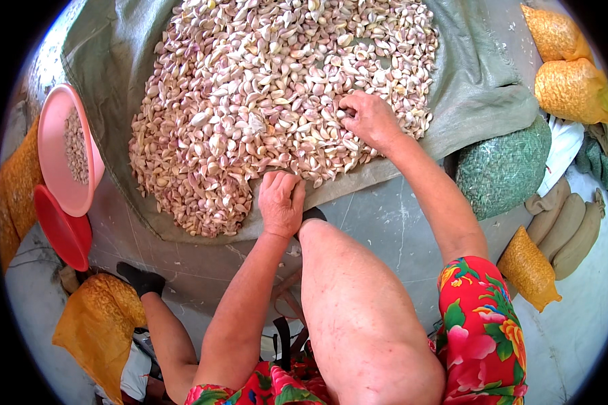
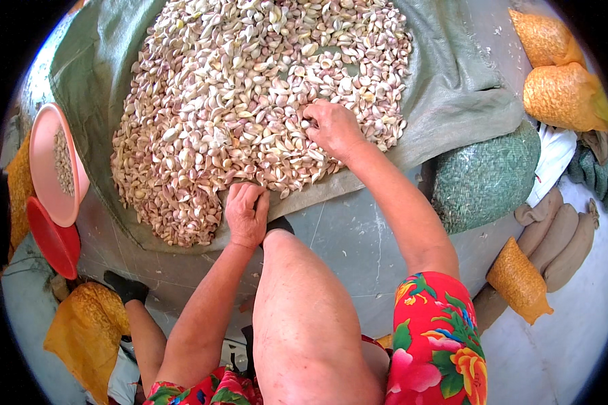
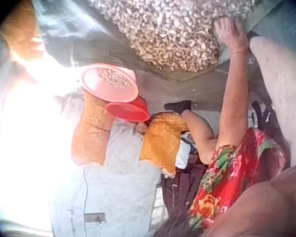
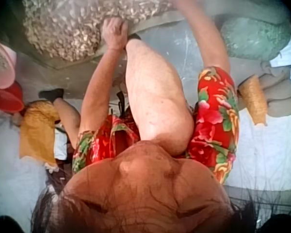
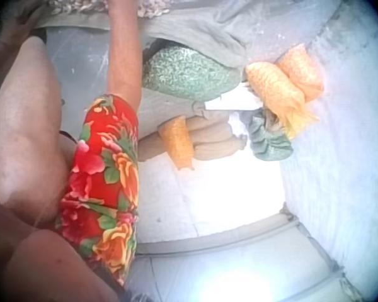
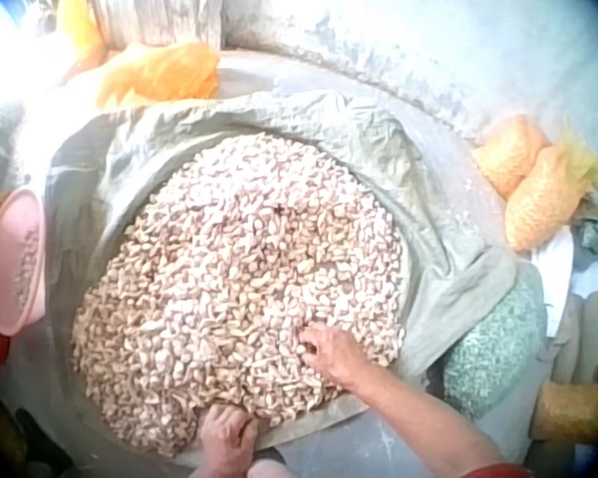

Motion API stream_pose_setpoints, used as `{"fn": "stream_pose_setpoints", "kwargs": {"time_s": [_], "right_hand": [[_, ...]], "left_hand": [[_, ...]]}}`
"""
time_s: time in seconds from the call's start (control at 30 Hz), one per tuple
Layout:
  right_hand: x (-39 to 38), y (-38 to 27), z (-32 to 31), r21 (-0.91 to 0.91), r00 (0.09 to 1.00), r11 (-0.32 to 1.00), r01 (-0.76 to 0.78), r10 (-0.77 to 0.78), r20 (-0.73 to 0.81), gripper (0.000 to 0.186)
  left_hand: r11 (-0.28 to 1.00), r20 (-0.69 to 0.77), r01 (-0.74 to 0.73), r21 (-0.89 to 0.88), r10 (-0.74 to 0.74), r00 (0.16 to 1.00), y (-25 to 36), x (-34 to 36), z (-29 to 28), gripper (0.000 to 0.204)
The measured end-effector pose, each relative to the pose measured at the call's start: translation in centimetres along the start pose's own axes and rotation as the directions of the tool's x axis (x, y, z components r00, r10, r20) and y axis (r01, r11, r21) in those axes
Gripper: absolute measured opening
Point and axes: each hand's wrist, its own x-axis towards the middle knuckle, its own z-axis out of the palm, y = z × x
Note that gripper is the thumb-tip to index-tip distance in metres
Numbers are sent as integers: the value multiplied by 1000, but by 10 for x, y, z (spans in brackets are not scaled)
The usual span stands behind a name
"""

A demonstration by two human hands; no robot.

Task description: The person picks up individual garlic cloves from a large pile on a cloth and peels the skin off by hand, placing the peeled cloves into a pink bowl.

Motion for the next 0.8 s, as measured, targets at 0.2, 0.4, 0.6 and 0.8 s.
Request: {"fn": "stream_pose_setpoints", "kwargs": {"time_s": [0.2,0.4,0.6,0.8], "right_hand": [[5,-5,0,-117,996,992,52,-43,78,19],[8,-9,1,-20,996,999,-35,37,87,16],[-20,-6,-12,721,946,613,-321,172,275,18],[-36,-37,-27,780,930,506,-367,174,325,20]], "left_hand": [[1000,-7,9,0,-9,1000,3,2,0,6],[977,-51,143,-156,-153,987,7,5,-1,7],[445,279,513,-734,-491,825,53,55,9,19],[314,377,520,-795,-416,828,56,72,10,22]]}}
